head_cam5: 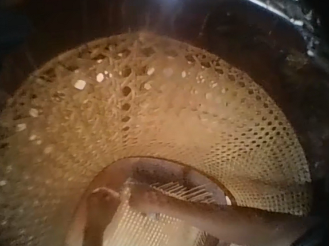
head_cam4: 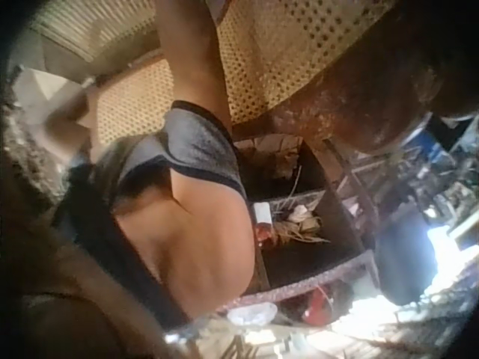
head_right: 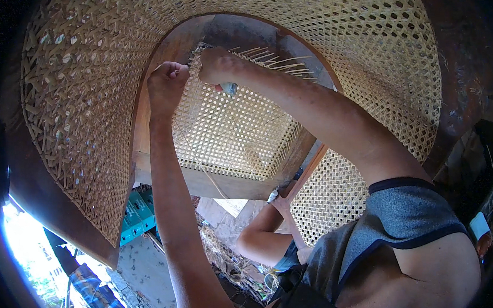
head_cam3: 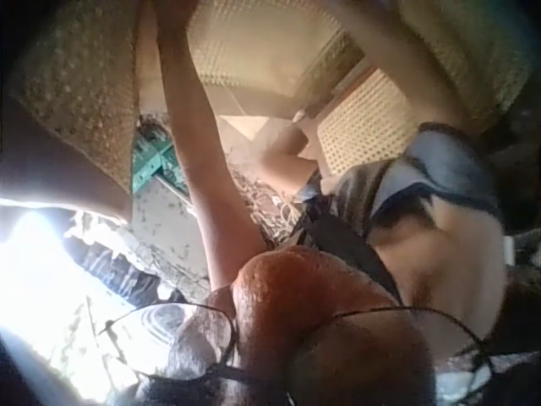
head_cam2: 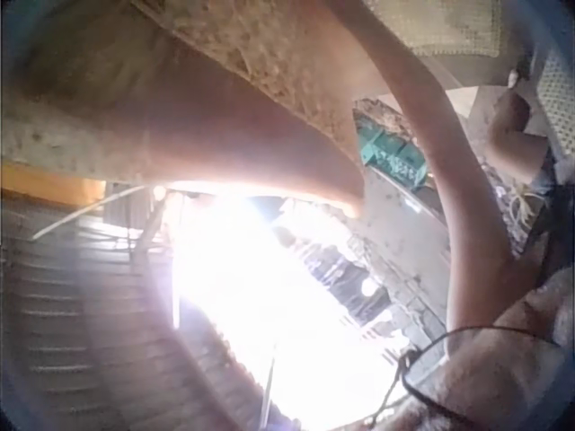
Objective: The recorder is weaving cane or rattan through the frame of a wooden chair back.
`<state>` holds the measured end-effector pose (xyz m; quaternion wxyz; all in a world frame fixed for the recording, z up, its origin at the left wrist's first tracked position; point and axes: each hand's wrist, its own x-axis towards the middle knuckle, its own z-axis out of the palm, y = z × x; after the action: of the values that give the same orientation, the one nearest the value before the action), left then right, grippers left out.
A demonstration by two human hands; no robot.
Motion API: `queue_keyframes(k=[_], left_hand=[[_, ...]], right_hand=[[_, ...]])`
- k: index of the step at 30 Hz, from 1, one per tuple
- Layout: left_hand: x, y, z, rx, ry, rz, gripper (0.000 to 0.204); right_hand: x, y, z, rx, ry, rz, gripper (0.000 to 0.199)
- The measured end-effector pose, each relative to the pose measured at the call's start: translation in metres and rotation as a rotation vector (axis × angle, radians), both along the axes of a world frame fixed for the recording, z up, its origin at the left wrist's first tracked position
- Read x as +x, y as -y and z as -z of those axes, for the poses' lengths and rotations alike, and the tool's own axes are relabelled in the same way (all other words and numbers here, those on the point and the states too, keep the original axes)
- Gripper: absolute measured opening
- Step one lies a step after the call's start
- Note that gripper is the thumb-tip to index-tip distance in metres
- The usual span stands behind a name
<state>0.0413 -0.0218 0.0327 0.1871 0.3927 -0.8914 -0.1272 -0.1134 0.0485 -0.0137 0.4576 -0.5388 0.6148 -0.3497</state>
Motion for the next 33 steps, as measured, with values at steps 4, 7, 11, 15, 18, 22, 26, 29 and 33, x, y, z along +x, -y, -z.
queue_keyframes(k=[4,7,11,15,18,22,26,29,33], left_hand=[[0.002,0.01,0.001,-0.012,0.029,0.102,0.014],[-0.001,0.014,0.002,-0.002,0.061,0.137,0.014],[-0.008,0.004,-0.001,0.02,0.16,0.039,0.009],[0.002,-0.001,0.01,-0.097,0.073,0.127,0.009],[0.004,-0.008,0.016,-0.123,0.038,0.094,0.012],[-0.005,-0.018,0.015,-0.182,0.094,0.049,0.014],[-0.028,-0.028,0.03,-0.348,0.048,0.218,0.017],[-0.042,-0.03,0.031,0.517,-0.289,0.085,0.022],[-0.033,-0.021,0.006,0.342,-0.172,0.01,0.017]], right_hand=[[-0.005,0.004,0.003,-0.048,-0.067,-0.102,0.022],[-0.007,0.014,0.01,0.038,-0.121,-0.178,0.023],[-0.01,0.017,0.014,0.126,-0.01,-0.155,0.03],[-0.004,0.004,0.014,-0.034,-0.038,-0.077,0.044],[-0.016,-0.013,0.03,-0.045,-0.077,-0.004,0.047],[-0.052,-0.05,0.067,-0.003,-0.051,0.251,0.046],[-0.044,-0.074,0.047,-0.256,-0.242,0.35,0.041],[-0.044,-0.073,0.03,-0.318,-0.188,0.344,0.04],[-0.038,-0.045,0.018,-0.106,0.007,0.093,0.036]])
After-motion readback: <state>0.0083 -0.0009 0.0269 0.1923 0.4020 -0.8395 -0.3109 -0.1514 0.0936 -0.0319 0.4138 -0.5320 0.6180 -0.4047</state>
